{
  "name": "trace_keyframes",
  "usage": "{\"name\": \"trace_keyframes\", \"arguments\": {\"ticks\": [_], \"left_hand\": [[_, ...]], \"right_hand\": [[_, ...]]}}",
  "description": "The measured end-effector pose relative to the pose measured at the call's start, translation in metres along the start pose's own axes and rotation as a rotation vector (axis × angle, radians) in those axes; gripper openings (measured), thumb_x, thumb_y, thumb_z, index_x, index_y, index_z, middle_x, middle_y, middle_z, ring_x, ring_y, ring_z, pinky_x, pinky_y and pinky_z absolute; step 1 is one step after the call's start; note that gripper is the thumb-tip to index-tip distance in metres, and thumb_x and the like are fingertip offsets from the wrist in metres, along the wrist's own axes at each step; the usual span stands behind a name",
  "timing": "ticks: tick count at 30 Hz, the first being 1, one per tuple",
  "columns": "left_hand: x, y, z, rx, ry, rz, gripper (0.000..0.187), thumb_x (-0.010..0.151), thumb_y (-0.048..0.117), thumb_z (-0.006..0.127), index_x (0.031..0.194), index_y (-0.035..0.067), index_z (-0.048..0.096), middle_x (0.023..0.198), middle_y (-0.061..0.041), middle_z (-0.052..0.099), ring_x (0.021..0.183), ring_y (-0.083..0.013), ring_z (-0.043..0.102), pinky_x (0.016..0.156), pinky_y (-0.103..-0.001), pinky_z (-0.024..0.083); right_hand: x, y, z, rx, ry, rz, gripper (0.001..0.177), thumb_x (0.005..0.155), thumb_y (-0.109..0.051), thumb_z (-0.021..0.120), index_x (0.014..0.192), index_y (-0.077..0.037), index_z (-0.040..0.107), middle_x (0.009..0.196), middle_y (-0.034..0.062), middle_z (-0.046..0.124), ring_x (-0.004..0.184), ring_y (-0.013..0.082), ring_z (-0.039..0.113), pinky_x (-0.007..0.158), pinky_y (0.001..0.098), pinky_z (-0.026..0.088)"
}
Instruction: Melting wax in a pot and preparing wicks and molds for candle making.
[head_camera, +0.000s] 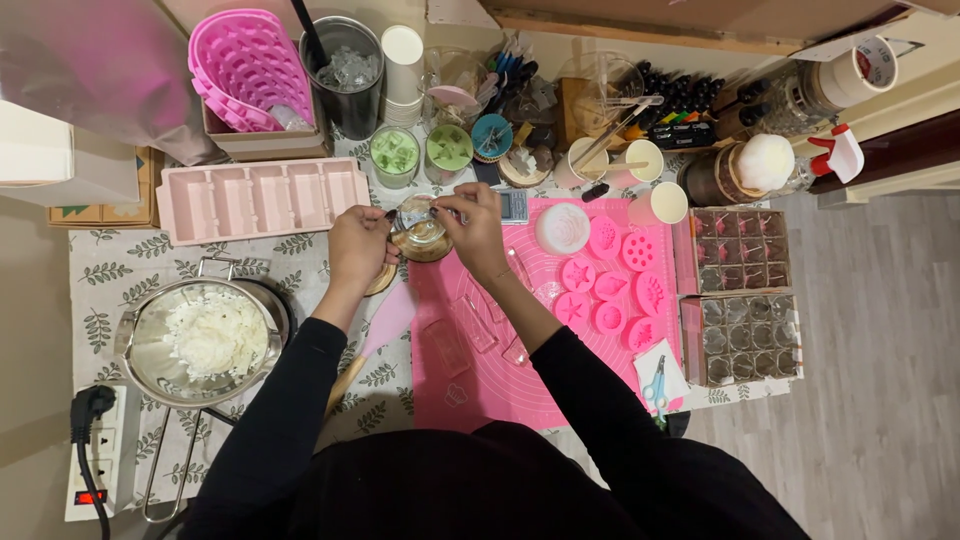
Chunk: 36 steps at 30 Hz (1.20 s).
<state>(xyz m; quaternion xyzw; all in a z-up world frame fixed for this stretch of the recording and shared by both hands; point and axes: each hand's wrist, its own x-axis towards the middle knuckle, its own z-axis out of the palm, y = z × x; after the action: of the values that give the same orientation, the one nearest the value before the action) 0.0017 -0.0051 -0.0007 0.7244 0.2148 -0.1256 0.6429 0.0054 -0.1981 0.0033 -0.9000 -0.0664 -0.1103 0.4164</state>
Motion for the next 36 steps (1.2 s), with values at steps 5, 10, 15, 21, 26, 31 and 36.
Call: {"name": "trace_keyframes", "arguments": {"ticks": [5, 10, 15, 21, 26, 31, 36], "left_hand": [[-0.002, 0.000, 0.001, 0.008, -0.002, -0.010, 0.020, 0.095, 0.004, 0.063, 0.113, -0.007, 0.063, 0.087, -0.012, 0.069, 0.057, -0.0168, 0.070, 0.047, -0.031, 0.059], [-0.003, 0.000, -0.001, 0.024, 0.004, 0.015, 0.021, 0.095, 0.005, 0.063, 0.113, -0.007, 0.064, 0.087, -0.011, 0.070, 0.057, -0.0168, 0.070, 0.047, -0.031, 0.059], [-0.015, -0.002, -0.001, -0.135, 0.021, 0.079, 0.033, 0.096, -0.001, 0.053, 0.128, -0.006, 0.052, 0.098, -0.017, 0.068, 0.056, -0.0201, 0.071, 0.044, -0.033, 0.059], [-0.100, 0.041, -0.014, -0.145, 0.172, 0.256, 0.038, 0.094, 0.002, 0.059, 0.131, -0.002, 0.050, 0.113, -0.013, 0.065, 0.054, -0.0177, 0.069, 0.040, -0.032, 0.055], [-0.175, 0.044, -0.042, 0.007, 0.045, 0.173, 0.018, 0.100, 0.012, 0.059, 0.105, -0.001, 0.070, 0.078, -0.007, 0.074, 0.047, -0.0134, 0.066, 0.042, -0.029, 0.051], [-0.231, 0.013, -0.087, 0.041, 0.106, 0.164, 0.023, 0.097, 0.011, 0.058, 0.088, 0.004, 0.078, 0.059, -0.005, 0.070, 0.046, -0.0114, 0.062, 0.043, -0.028, 0.047], [-0.276, -0.045, -0.162, 0.421, 0.825, 0.397, 0.024, 0.102, 0.007, 0.070, 0.120, -0.003, 0.058, 0.095, -0.013, 0.060, 0.085, -0.0215, 0.060, 0.084, -0.032, 0.049]], "right_hand": [[-0.003, 0.005, 0.002, -0.014, 0.027, 0.016, 0.015, 0.083, -0.014, 0.081, 0.098, -0.013, 0.081, 0.109, 0.0086, 0.061, 0.106, 0.0280, 0.051, 0.094, 0.0384, 0.045], [-0.007, 0.009, 0.003, -0.030, 0.031, 0.016, 0.015, 0.083, -0.014, 0.081, 0.098, -0.012, 0.082, 0.108, 0.0087, 0.063, 0.105, 0.0281, 0.052, 0.095, 0.0390, 0.045], [-0.008, 0.002, 0.000, -0.044, 0.006, 0.014, 0.024, 0.084, -0.014, 0.080, 0.108, -0.012, 0.079, 0.116, 0.0099, 0.064, 0.108, 0.0277, 0.053, 0.097, 0.0405, 0.045], [-0.028, 0.006, -0.005, -0.024, 0.112, 0.045, 0.044, 0.089, -0.009, 0.074, 0.131, -0.004, 0.061, 0.121, 0.0138, 0.061, 0.112, 0.0286, 0.053, 0.100, 0.0420, 0.044], [-0.073, -0.028, -0.016, 0.035, 0.181, 0.100, 0.050, 0.094, -0.006, 0.065, 0.140, 0.000, 0.049, 0.124, 0.0165, 0.057, 0.114, 0.0282, 0.053, 0.097, 0.0389, 0.047], [-0.123, -0.046, -0.015, 0.064, 0.102, 0.134, 0.039, 0.098, -0.006, 0.063, 0.135, -0.001, 0.051, 0.122, 0.0166, 0.056, 0.111, 0.0268, 0.055, 0.094, 0.0376, 0.048], [-0.155, -0.056, -0.008, 0.194, -0.023, 0.171, 0.031, 0.099, -0.006, 0.060, 0.130, -0.003, 0.056, 0.110, 0.0123, 0.061, 0.095, 0.0191, 0.062, 0.080, 0.0322, 0.054]]}}
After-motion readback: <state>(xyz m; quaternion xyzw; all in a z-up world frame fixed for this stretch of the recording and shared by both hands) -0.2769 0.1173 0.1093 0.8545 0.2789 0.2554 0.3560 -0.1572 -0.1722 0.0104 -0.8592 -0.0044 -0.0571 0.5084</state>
